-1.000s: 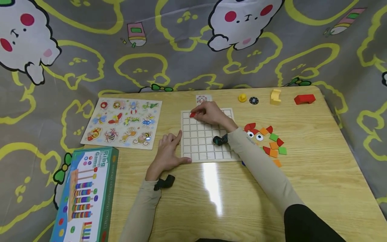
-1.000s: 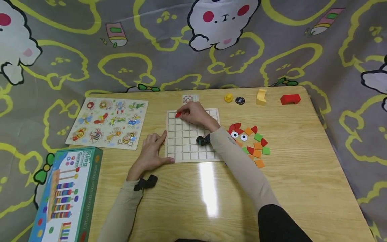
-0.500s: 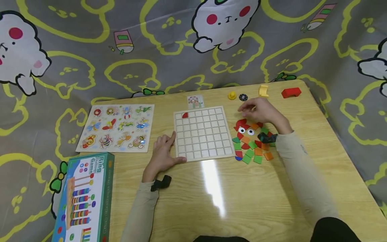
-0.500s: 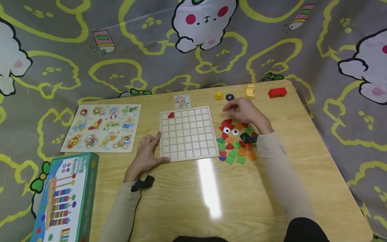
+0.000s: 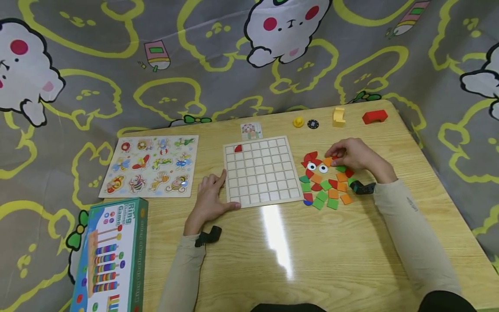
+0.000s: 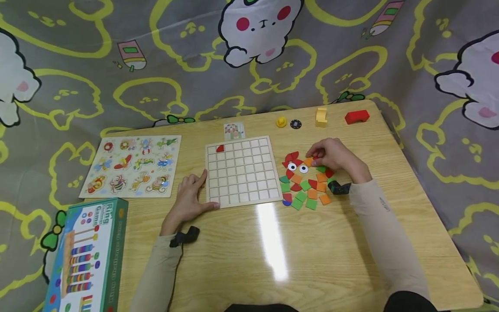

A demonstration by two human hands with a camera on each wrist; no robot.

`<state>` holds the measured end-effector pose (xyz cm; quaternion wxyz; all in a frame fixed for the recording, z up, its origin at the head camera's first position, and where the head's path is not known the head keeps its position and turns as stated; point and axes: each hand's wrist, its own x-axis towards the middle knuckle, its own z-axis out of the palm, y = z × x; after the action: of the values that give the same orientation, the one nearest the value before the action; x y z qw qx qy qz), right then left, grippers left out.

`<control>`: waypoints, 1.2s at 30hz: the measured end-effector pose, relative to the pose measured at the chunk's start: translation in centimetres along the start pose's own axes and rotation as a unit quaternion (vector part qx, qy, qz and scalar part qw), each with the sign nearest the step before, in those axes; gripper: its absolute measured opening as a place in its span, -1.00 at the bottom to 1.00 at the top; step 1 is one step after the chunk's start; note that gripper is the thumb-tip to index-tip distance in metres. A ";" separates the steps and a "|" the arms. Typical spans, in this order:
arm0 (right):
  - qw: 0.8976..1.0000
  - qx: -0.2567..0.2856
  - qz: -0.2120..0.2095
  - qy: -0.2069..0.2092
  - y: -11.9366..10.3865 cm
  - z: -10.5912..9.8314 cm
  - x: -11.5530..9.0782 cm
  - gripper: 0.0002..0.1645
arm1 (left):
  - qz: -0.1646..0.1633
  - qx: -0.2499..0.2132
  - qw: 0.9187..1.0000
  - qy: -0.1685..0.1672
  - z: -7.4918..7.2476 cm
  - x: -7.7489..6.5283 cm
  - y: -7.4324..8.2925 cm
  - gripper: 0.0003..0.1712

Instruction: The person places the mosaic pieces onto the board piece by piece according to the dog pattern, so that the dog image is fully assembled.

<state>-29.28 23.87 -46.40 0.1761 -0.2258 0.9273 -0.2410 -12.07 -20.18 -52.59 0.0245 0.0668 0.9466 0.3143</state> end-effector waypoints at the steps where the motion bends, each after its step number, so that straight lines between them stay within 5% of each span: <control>1: 1.000 -0.005 -0.001 0.002 -0.1 0.0 0.1 -0.76 | 0.001 0.001 1.000 0.002 0.0 0.0 -0.1 0.39; 7: 1.000 -0.008 0.010 0.017 0.0 0.1 1.0 -0.80 | 0.003 -0.002 1.000 0.000 0.1 0.2 -0.3 0.39; 11: 0.997 0.061 0.001 0.051 -0.5 0.3 2.3 -0.72 | -0.001 0.000 1.000 -0.003 0.0 0.2 -0.5 0.39; 20: 0.965 0.233 -0.091 0.074 -7.5 4.4 9.3 -0.61 | 0.006 -0.002 1.000 0.002 0.1 0.1 -0.7 0.39; 24: 0.962 0.236 -0.116 0.076 -10.5 6.9 11.8 -0.64 | 0.012 0.004 1.000 0.001 0.3 0.2 -0.7 0.39; 36: 0.982 0.127 -0.120 0.066 -14.6 9.9 14.5 -0.61 | 0.010 0.006 1.000 0.007 0.1 0.2 -0.7 0.40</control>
<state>-32.24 1.46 -50.00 0.1121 -0.2949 0.8647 -0.3908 -12.35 -20.60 -53.07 0.0144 0.0741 0.9478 0.3097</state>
